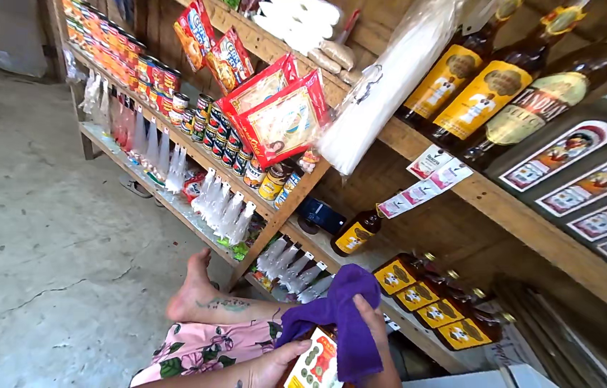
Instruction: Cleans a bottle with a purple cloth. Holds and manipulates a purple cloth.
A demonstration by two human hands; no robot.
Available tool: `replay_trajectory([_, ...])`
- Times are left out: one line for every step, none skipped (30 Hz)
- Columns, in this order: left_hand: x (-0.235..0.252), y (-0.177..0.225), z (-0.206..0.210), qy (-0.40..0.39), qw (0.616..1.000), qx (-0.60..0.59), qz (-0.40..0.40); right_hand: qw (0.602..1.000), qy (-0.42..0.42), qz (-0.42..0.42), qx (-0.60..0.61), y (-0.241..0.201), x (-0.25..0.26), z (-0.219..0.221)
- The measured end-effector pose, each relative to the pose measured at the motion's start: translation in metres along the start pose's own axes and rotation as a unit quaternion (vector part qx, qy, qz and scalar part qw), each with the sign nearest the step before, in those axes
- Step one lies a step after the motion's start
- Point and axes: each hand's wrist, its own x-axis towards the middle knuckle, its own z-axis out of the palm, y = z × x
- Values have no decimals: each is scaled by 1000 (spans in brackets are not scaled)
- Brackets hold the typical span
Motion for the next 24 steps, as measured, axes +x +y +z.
replay_trajectory([0, 0, -1, 13, 1000, -5, -3, 1000, -1, 7, -30, -1, 2, -3])
replay_trajectory([0, 0, 0, 26, 1000, -7, -5, 998, -5, 17, -66, -3, 4, -5])
replay_trajectory([-1, 0, 2, 39, 999, -1, -7, 994, -18, 21, -104, -4, 6, -7])
replay_trajectory([0, 0, 2, 49, 999, 6, -11, 990, -36, 17, -136, -5, 8, -11])
replay_trajectory([0, -1, 1, 54, 998, 11, -16, 985, -52, 12, -164, -6, 10, -14])
replay_trajectory([1, -2, 1, 62, 998, 19, -22, 979, -64, 7, -192, -6, 12, -17])
replay_trajectory([2, -3, 1, 65, 997, 24, -31, 975, -74, 1, -212, -5, 13, -19])
replay_trajectory([2, -4, 0, 63, 997, 23, -36, 970, -81, -5, -230, -5, 12, -21])
replay_trajectory([3, -4, -2, 62, 997, 22, -39, 965, -90, -12, -245, -5, 11, -23])
replay_trajectory([3, -5, -2, 59, 997, 23, -39, 962, -101, -22, -253, -4, 10, -25])
replay_trajectory([3, -5, -3, 57, 997, 24, -39, 959, -114, -29, -256, -3, 8, -27])
replay_trajectory([3, -5, -2, 59, 997, 21, -39, 958, -126, -32, -256, -2, 6, -29])
replay_trajectory([3, -5, -2, 61, 997, 19, -38, 957, -135, -31, -255, -2, 4, -30])
replay_trajectory([2, -4, -1, 64, 997, 19, -37, 957, -138, -26, -254, -2, 2, -31])
replay_trajectory([2, -4, -1, 67, 997, 24, -37, 958, -137, -18, -252, -2, 1, -31])
replay_trajectory([2, -5, -1, 67, 997, 28, -35, 960, -134, -9, -247, -3, -1, -32])
replay_trajectory([3, -5, -1, 66, 997, 29, -34, 963, -126, 0, -240, -4, -2, -31])
replay_trajectory([3, -4, -1, 64, 997, 32, -35, 965, -113, 6, -236, -5, -3, -31])
replay_trajectory([3, -4, -2, 59, 997, 30, -37, 968, -99, 10, -232, -5, -4, -29])
replay_trajectory([3, -4, -3, 54, 997, 26, -38, 970, -85, 12, -227, -5, -5, -27])
replay_trajectory([2, -5, -4, 52, 998, 23, -39, 972, -69, 13, -226, -6, -5, -25])
replay_trajectory([2, -4, -3, 51, 998, 24, -39, 972, -55, 13, -229, -7, -6, -24])
replay_trajectory([2, -4, -3, 51, 998, 25, -40, 971, -46, 14, -235, -7, -6, -22])
replay_trajectory([2, -3, -3, 50, 998, 25, -41, 970, -41, 12, -240, -7, -6, -21])
